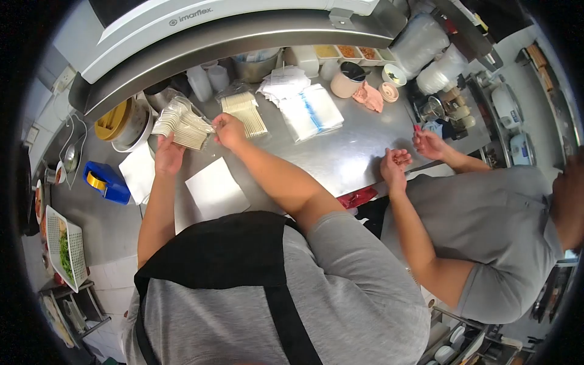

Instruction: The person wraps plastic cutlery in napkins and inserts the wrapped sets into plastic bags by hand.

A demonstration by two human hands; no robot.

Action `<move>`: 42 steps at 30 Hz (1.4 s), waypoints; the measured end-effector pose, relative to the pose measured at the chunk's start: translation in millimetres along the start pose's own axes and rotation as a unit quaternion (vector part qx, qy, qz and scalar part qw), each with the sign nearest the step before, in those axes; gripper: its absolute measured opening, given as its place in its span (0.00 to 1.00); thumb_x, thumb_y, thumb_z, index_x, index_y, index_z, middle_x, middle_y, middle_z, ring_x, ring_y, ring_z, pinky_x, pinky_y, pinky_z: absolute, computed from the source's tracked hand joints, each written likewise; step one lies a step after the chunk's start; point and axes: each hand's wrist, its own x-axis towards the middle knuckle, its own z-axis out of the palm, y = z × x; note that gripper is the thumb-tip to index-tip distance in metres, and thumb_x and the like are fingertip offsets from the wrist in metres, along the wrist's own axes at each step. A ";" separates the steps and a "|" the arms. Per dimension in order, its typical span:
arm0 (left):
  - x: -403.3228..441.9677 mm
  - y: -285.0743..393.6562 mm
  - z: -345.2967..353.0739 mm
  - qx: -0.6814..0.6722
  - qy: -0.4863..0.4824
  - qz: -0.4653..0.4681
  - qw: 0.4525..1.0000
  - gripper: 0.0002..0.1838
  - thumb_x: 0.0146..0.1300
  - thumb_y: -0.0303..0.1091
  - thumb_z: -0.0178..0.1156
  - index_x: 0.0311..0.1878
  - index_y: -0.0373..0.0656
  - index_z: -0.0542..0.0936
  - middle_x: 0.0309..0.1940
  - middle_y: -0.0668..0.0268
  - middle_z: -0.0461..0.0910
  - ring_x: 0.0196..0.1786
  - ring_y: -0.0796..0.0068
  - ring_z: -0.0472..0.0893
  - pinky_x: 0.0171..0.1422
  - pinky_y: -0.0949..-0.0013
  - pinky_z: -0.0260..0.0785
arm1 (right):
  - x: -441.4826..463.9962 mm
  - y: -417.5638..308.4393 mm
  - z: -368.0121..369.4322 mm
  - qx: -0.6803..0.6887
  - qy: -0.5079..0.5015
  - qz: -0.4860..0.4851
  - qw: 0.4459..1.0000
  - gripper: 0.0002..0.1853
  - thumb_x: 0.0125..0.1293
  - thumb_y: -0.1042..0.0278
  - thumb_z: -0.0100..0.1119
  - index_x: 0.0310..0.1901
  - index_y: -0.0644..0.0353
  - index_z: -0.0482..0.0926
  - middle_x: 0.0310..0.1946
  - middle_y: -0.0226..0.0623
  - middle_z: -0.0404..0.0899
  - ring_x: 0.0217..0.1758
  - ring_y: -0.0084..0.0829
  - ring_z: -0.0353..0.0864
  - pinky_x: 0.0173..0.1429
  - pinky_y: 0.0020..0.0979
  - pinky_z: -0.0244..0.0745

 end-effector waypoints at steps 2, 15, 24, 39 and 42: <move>-4.7 3.4 -1.5 -0.010 -0.003 -0.008 1.000 0.25 0.71 0.33 0.50 0.69 0.51 0.58 0.67 0.65 0.65 0.68 0.64 0.66 0.70 0.51 0.59 | 9.3 11.2 4.0 0.010 -0.002 -0.030 0.999 0.05 0.66 0.75 0.53 0.38 0.59 0.80 0.24 0.33 0.79 0.18 0.23 0.79 0.21 0.27 0.75; 11.2 0.9 -17.4 0.137 0.145 -0.018 0.980 0.26 0.68 0.28 0.55 0.67 0.42 0.60 0.53 0.62 0.76 0.55 0.67 0.77 0.59 0.60 0.69 | -22.1 -8.9 -67.7 -0.374 0.036 -0.262 0.889 0.11 0.56 0.73 0.61 0.43 0.55 0.82 0.43 0.43 0.78 0.46 0.46 0.77 0.51 0.40 0.72; -7.9 -26.3 46.4 0.628 0.074 0.215 0.744 0.33 0.56 0.37 0.65 0.65 0.40 0.66 0.55 0.48 0.70 0.61 0.49 0.68 0.65 0.56 0.62 | -78.6 40.1 -110.7 -0.394 0.060 -0.410 0.821 0.06 0.55 0.69 0.65 0.35 0.57 0.84 0.41 0.34 0.78 0.46 0.39 0.75 0.54 0.39 0.68; 84.8 -67.0 109.1 0.213 -0.005 -0.240 0.947 0.19 0.65 0.30 0.60 0.56 0.38 0.70 0.50 0.54 0.78 0.49 0.62 0.82 0.48 0.59 0.78 | -35.7 21.4 -112.4 -0.438 0.157 -0.236 0.853 0.20 0.54 0.65 0.69 0.48 0.56 0.76 0.44 0.39 0.77 0.44 0.37 0.79 0.47 0.36 0.74; 72.8 -63.1 109.4 0.112 -0.002 -0.214 0.970 0.18 0.65 0.26 0.59 0.57 0.39 0.69 0.50 0.57 0.78 0.49 0.65 0.82 0.51 0.60 0.79 | -31.2 21.6 -114.9 -0.232 0.103 -0.116 0.960 0.19 0.55 0.67 0.68 0.48 0.57 0.75 0.31 0.35 0.79 0.32 0.32 0.79 0.39 0.32 0.74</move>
